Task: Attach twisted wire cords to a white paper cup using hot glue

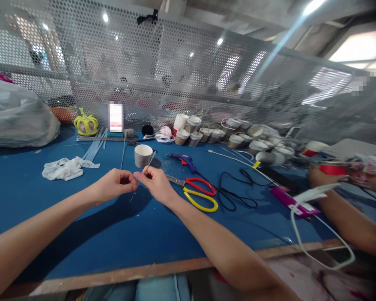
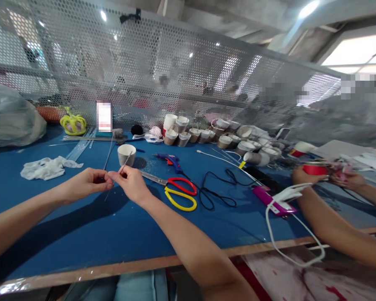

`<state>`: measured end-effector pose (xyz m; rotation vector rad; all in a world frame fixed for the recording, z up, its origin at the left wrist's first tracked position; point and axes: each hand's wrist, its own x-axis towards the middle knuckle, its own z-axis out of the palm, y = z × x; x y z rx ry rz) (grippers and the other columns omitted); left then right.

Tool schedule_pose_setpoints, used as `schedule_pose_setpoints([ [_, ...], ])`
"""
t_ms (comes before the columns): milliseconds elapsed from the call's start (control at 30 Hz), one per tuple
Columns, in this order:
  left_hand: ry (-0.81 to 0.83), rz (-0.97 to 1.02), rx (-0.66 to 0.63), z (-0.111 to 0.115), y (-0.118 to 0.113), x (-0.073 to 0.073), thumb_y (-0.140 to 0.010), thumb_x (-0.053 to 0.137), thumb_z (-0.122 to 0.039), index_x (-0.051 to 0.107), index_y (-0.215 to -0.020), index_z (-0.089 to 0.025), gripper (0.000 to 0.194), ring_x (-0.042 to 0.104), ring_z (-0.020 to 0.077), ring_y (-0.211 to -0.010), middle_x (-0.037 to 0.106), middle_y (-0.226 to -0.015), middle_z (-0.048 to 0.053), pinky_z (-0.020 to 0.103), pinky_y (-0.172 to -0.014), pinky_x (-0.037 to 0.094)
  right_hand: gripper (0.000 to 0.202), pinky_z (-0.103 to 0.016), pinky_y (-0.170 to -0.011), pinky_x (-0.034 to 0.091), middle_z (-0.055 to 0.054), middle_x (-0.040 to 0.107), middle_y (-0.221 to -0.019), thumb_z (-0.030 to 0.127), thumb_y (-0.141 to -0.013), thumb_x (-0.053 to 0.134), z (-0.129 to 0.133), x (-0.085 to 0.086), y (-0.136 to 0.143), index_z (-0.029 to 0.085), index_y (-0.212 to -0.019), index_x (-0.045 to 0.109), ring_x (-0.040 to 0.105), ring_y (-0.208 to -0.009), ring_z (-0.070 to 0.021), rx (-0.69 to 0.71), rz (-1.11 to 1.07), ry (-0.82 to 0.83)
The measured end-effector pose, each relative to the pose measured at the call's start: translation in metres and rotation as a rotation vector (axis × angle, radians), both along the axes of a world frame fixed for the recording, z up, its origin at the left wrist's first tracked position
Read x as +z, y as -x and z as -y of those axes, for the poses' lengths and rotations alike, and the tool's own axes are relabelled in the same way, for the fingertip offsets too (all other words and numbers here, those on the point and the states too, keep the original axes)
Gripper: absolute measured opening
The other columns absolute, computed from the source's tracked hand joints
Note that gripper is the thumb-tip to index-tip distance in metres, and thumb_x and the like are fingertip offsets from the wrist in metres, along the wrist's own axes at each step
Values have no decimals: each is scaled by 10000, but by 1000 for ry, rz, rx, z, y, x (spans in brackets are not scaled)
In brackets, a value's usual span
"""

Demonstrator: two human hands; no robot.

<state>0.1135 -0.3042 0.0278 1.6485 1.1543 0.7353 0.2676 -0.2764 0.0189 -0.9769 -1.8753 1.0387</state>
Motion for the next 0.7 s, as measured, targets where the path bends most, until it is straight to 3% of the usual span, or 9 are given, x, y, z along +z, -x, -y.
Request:
schedule_pose_setpoints([
  [133,17,22,-1,2,-1,1,-683,542,-312,523,-655,-132,183,379,82,-553,461,-590,-38,212,-528,290,351,-206,-449,267,56,381,-484,437,-684,582,1,0,0,151,-539,440,314,-465,-57,-9,-15,-4],
  [333,47,76,-6,1,0,3,-667,573,-327,528,-637,-132,203,373,74,-538,480,-581,-35,201,-502,286,279,-192,-430,359,19,496,-634,443,-737,509,-1,-1,-2,167,-729,463,441,-496,-68,211,-132,205],
  [700,44,47,22,2,-1,4,-663,572,-339,542,-647,-127,215,391,81,-551,486,-589,-35,210,-528,295,338,-191,-404,283,57,416,-468,468,-727,522,1,3,-2,167,-607,427,369,-417,-58,62,-3,102],
])
